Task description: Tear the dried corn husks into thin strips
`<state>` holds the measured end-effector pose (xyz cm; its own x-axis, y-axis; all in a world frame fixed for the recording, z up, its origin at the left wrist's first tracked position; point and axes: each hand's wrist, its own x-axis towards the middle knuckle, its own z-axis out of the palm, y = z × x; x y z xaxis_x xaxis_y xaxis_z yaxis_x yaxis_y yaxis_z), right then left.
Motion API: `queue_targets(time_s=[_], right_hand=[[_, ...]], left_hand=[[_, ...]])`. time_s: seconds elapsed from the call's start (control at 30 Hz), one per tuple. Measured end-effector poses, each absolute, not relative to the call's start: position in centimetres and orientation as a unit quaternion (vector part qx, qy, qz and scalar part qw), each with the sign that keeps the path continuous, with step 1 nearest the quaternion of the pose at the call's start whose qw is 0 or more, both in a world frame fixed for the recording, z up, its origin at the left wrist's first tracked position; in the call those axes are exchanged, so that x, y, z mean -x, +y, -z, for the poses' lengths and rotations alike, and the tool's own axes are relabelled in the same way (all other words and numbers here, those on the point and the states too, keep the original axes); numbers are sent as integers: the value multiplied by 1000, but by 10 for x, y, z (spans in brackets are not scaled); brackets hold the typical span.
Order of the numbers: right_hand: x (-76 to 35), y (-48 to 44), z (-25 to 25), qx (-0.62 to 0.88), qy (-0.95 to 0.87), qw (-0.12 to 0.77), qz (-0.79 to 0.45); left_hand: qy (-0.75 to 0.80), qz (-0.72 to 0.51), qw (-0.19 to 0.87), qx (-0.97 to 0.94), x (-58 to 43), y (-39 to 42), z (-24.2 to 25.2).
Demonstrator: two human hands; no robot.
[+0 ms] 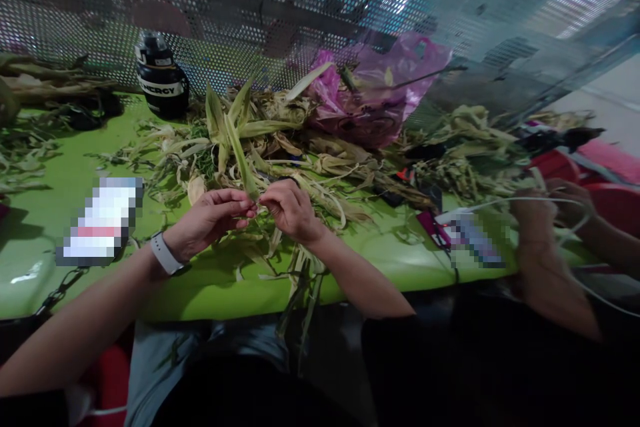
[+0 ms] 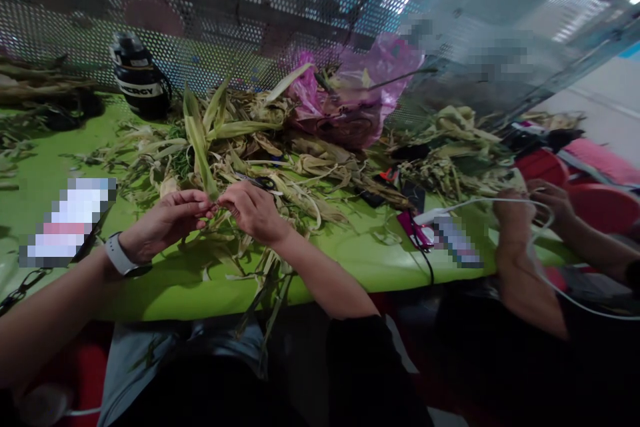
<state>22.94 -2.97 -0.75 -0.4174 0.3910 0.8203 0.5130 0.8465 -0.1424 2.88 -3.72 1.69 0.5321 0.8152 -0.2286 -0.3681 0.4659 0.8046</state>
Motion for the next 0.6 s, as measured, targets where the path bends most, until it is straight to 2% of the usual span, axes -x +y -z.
queue_targets(time_s=[0.13,0.6], right_hand=[[-223,-33,3,284,-822,486,83],[-218,-35,14,330,-803,495,-40]], left_hand=[[327,-411,769,-365,-33,-42,-18],[316,-452,710,-438,-38,-44,-6]])
